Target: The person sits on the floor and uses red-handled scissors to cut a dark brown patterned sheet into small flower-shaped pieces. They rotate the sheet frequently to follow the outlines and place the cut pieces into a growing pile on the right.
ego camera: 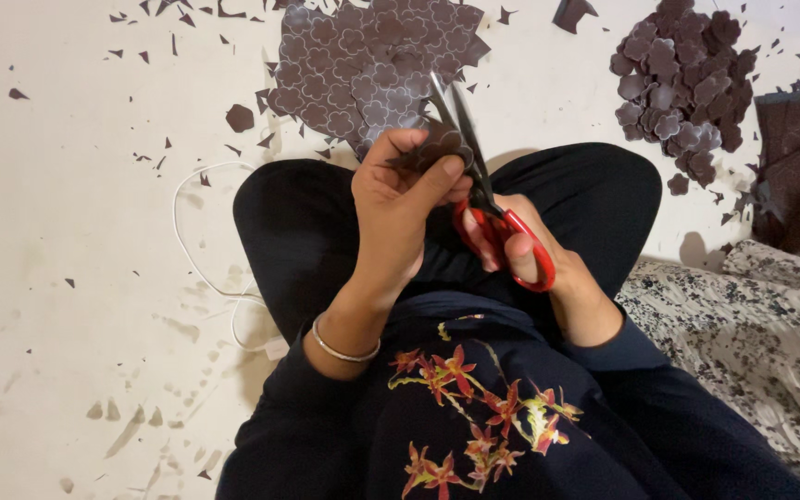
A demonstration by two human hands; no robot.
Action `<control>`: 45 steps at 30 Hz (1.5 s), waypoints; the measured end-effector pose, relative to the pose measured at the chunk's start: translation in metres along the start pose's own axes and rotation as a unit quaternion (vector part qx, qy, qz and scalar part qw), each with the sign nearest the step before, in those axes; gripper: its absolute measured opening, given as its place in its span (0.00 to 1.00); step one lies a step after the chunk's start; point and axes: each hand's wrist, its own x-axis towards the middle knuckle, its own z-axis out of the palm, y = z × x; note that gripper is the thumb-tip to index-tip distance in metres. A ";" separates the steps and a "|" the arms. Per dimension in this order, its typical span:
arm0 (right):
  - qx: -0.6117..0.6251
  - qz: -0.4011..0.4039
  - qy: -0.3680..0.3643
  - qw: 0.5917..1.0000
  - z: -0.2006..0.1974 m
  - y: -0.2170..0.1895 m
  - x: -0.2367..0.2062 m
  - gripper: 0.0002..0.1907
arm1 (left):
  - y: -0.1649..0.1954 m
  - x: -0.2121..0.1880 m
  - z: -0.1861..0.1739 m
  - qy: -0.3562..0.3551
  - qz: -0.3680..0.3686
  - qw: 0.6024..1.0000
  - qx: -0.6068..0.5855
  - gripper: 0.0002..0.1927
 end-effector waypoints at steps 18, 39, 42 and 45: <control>-0.136 -0.076 -0.056 0.986 -0.028 -0.030 -0.004 0.59 | 0.020 0.000 -0.003 -0.037 -0.034 0.987 0.154 0.05; -0.169 -0.080 -0.089 0.978 -0.034 -0.031 0.000 0.57 | 0.038 0.001 -0.002 -0.076 -0.029 0.971 0.227 0.04; -0.183 -0.077 -0.089 0.976 -0.036 -0.030 0.000 0.57 | 0.039 0.003 -0.003 -0.079 -0.039 0.972 0.218 0.04; -0.189 -0.072 -0.086 0.976 -0.035 -0.029 0.001 0.58 | 0.041 0.004 -0.003 -0.081 -0.050 0.972 0.214 0.03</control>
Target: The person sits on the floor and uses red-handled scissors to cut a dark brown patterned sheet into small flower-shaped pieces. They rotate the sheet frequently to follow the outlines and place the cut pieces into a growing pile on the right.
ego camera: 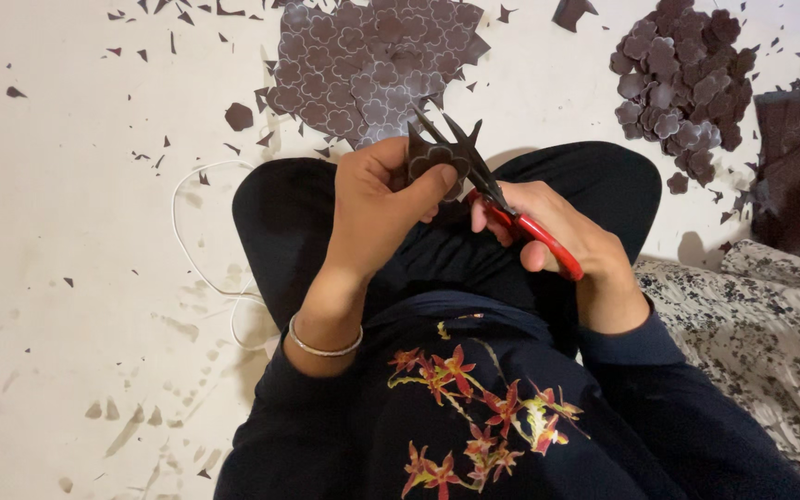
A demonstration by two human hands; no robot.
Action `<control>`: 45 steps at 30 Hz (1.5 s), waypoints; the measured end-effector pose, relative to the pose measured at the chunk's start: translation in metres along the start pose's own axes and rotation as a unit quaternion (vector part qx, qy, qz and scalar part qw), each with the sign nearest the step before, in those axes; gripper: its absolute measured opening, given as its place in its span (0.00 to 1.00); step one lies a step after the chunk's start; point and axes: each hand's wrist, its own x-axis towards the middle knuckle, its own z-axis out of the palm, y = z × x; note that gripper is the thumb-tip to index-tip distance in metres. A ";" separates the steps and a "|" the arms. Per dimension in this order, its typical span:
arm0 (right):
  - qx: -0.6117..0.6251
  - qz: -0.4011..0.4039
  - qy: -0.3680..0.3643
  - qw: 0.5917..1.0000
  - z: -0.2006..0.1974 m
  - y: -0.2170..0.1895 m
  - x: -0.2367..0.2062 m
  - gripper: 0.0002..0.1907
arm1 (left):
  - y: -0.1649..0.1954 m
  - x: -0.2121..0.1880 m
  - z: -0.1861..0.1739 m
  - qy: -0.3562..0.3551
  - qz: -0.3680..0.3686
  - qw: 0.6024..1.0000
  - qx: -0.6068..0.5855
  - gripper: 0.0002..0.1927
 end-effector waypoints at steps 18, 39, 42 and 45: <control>0.034 0.049 0.067 0.996 0.019 0.004 0.002 0.54 | -0.010 0.000 0.018 0.079 0.020 0.987 -0.138 0.04; 0.075 0.013 0.081 0.994 0.030 0.013 0.007 0.52 | -0.016 -0.001 0.023 0.098 0.054 0.981 -0.157 0.07; 0.076 0.037 0.073 0.994 0.030 0.010 0.006 0.53 | -0.019 -0.001 0.024 0.120 0.060 0.984 -0.117 0.05; 0.045 0.017 0.064 0.997 0.024 0.005 0.006 0.53 | -0.015 0.002 0.018 0.097 0.056 0.988 -0.108 0.05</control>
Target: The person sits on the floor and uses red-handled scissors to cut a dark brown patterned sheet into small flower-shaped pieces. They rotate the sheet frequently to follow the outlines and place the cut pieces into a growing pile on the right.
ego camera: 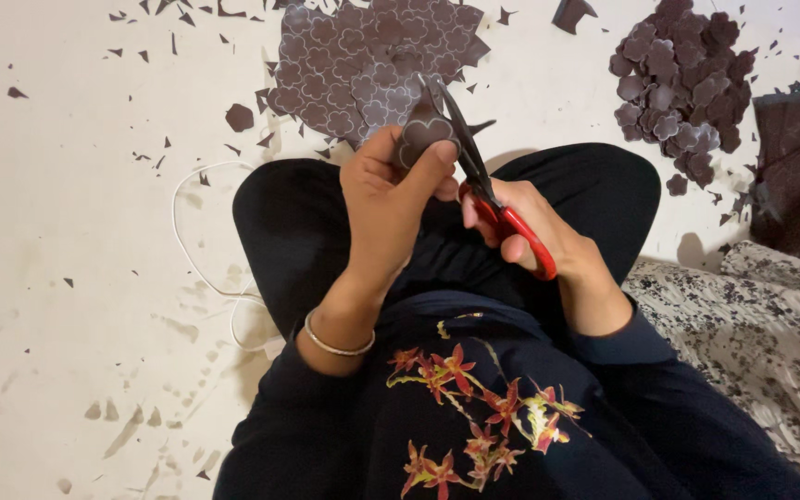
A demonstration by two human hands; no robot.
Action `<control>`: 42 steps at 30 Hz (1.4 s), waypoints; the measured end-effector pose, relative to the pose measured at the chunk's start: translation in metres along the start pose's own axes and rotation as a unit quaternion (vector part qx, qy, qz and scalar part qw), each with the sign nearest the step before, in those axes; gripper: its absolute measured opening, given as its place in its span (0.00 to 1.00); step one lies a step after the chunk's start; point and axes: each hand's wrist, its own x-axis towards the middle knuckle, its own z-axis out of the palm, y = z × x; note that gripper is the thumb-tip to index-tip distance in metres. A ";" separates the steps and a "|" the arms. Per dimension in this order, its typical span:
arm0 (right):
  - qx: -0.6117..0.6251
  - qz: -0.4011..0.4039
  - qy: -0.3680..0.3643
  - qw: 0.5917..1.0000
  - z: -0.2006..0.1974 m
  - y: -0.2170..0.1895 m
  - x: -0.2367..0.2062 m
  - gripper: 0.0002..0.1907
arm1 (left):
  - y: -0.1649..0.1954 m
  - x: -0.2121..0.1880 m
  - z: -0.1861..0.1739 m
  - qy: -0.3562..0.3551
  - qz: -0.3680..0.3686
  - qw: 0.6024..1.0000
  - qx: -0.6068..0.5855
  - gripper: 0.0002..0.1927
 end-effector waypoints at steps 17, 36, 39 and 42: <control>0.052 0.026 -0.006 0.998 0.005 0.005 -0.001 0.52 | 0.019 0.008 -0.003 -0.016 -0.016 0.996 0.086 0.04; 0.160 -0.004 0.032 0.987 0.024 0.007 0.002 0.52 | -0.003 -0.001 0.010 0.026 0.006 0.999 -0.027 0.05; 0.167 -0.011 0.034 0.985 0.026 0.005 0.003 0.51 | -0.004 0.000 0.009 0.014 0.004 0.999 -0.038 0.05; 0.147 -0.017 0.033 0.988 0.025 0.001 0.003 0.51 | -0.005 0.000 0.008 0.012 0.007 0.999 -0.038 0.06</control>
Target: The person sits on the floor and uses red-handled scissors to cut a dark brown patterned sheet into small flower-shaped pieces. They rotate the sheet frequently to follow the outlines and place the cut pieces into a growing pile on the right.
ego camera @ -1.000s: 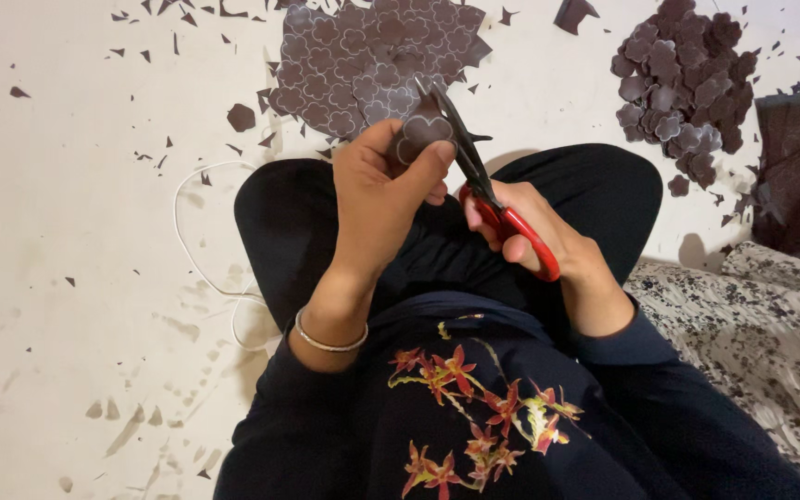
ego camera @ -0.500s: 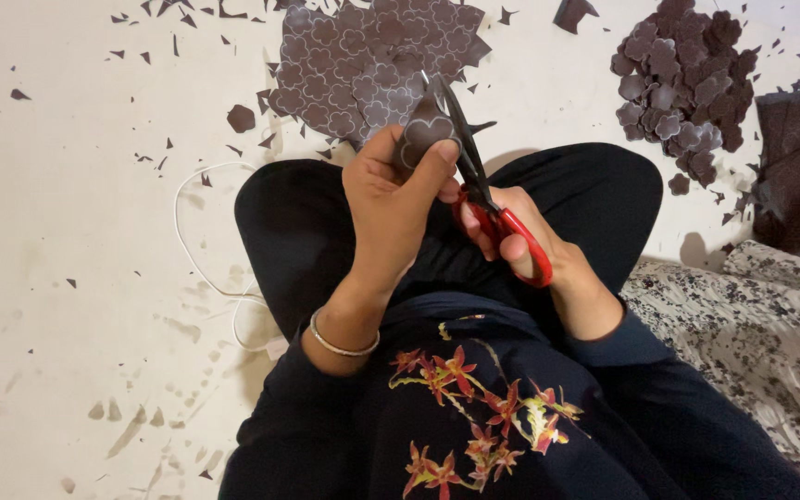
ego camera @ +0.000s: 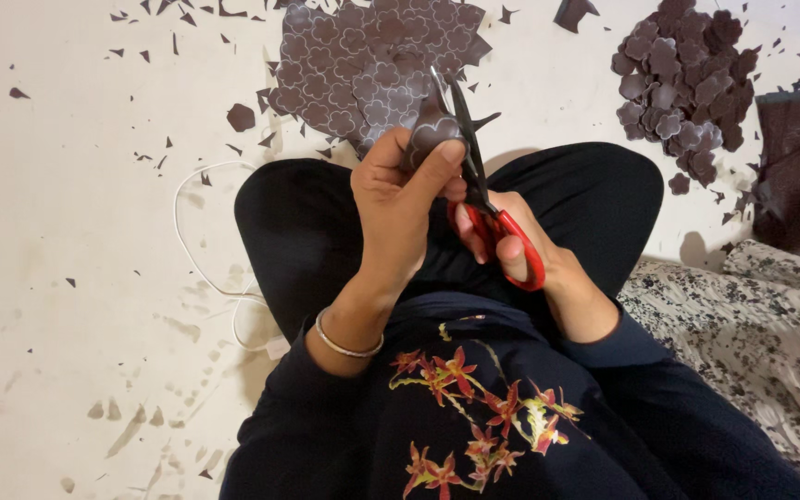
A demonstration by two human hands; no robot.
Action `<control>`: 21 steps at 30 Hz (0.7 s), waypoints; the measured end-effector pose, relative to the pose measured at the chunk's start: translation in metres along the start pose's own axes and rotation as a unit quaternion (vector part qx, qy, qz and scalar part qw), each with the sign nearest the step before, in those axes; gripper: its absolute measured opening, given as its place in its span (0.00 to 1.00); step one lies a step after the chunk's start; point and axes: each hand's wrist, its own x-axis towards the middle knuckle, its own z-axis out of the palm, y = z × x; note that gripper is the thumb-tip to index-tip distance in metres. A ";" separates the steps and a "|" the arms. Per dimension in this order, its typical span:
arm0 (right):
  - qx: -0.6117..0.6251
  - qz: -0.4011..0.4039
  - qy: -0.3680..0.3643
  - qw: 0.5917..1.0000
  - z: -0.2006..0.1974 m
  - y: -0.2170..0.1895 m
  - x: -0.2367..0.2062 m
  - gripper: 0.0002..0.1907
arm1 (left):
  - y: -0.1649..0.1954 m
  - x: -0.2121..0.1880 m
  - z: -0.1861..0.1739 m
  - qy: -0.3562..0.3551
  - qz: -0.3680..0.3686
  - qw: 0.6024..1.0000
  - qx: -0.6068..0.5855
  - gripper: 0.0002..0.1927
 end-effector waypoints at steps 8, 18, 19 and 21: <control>0.003 -0.013 0.006 1.000 0.007 -0.001 0.000 0.50 | -0.002 0.000 -0.001 -0.026 0.016 0.999 -0.013 0.06; 0.059 0.022 0.008 0.998 0.000 0.021 -0.008 0.49 | 0.000 0.000 -0.005 -0.046 0.014 0.999 -0.014 0.07; 0.044 0.030 0.016 0.998 -0.003 0.020 -0.010 0.50 | 0.000 0.001 -0.005 -0.047 0.007 0.999 -0.011 0.06; 0.014 0.048 0.031 0.998 -0.007 0.016 -0.010 0.52 | 0.003 0.002 -0.007 -0.048 -0.009 0.999 -0.004 0.05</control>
